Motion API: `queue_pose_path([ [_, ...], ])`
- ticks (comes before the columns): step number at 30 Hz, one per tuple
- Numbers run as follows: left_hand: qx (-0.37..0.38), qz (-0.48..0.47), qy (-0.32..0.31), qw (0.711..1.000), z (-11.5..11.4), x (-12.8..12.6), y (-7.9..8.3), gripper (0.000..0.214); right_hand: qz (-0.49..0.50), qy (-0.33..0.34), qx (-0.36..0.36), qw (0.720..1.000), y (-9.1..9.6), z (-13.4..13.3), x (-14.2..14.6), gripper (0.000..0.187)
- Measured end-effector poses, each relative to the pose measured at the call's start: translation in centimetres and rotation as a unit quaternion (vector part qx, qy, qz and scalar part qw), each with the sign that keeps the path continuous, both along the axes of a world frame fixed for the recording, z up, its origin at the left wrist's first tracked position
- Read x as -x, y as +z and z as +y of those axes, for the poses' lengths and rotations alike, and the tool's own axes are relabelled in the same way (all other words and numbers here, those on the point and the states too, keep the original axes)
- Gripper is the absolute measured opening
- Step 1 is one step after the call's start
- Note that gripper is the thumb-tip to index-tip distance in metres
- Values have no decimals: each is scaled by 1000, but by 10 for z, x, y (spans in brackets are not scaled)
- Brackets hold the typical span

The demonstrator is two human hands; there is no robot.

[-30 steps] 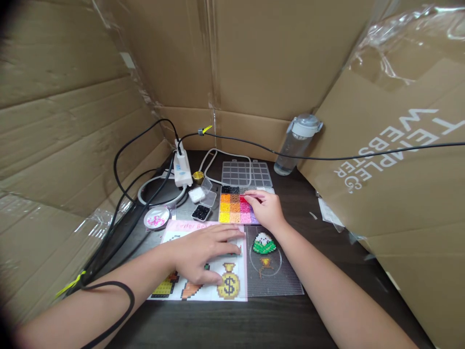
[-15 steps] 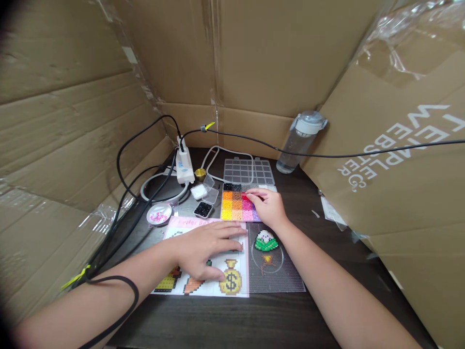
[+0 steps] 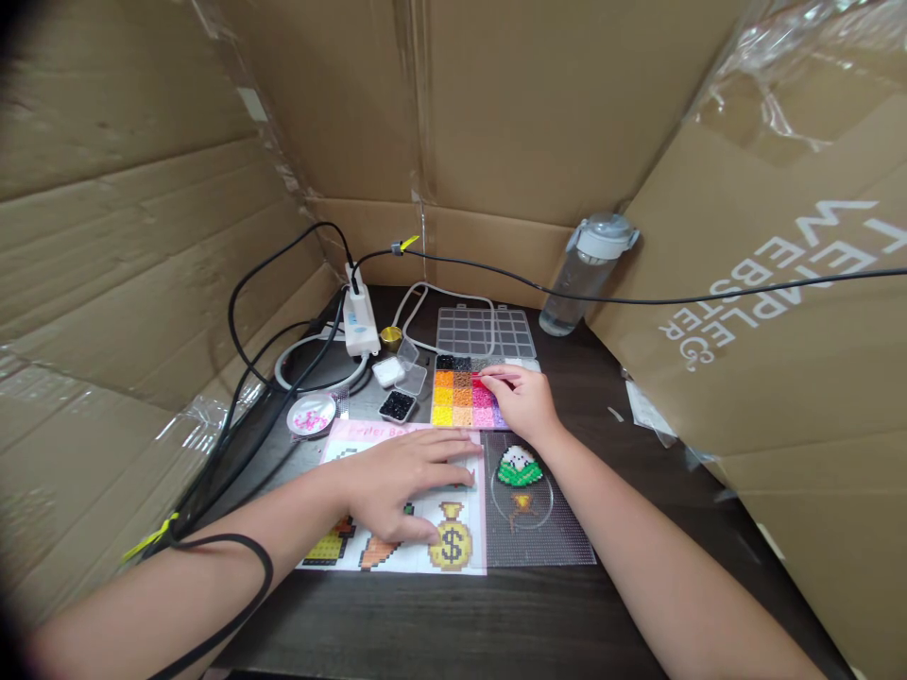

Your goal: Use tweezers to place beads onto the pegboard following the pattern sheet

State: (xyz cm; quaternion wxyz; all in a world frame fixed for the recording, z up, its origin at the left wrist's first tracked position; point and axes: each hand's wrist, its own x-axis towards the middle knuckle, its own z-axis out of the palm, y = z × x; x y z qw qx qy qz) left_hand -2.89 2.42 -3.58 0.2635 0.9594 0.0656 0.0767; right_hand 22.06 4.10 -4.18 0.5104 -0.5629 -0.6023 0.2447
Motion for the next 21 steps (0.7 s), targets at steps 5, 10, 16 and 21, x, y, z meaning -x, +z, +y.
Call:
queue_pose_path([
  [5,0,-8,-1,1000,0,-1,-1,73,3,-3,-4,1000,-1,0,1,19],
  [10,0,-5,-2,1000,0,-1,0,72,1,0,0,1000,-1,1,0,19],
  [16,-3,-6,-4,1000,0,-1,0,73,-1,-3,1,1000,-2,2,1,18],
  [21,-2,-4,1,1000,0,-1,-1,72,14,-13,0,1000,-1,2,0,18],
])
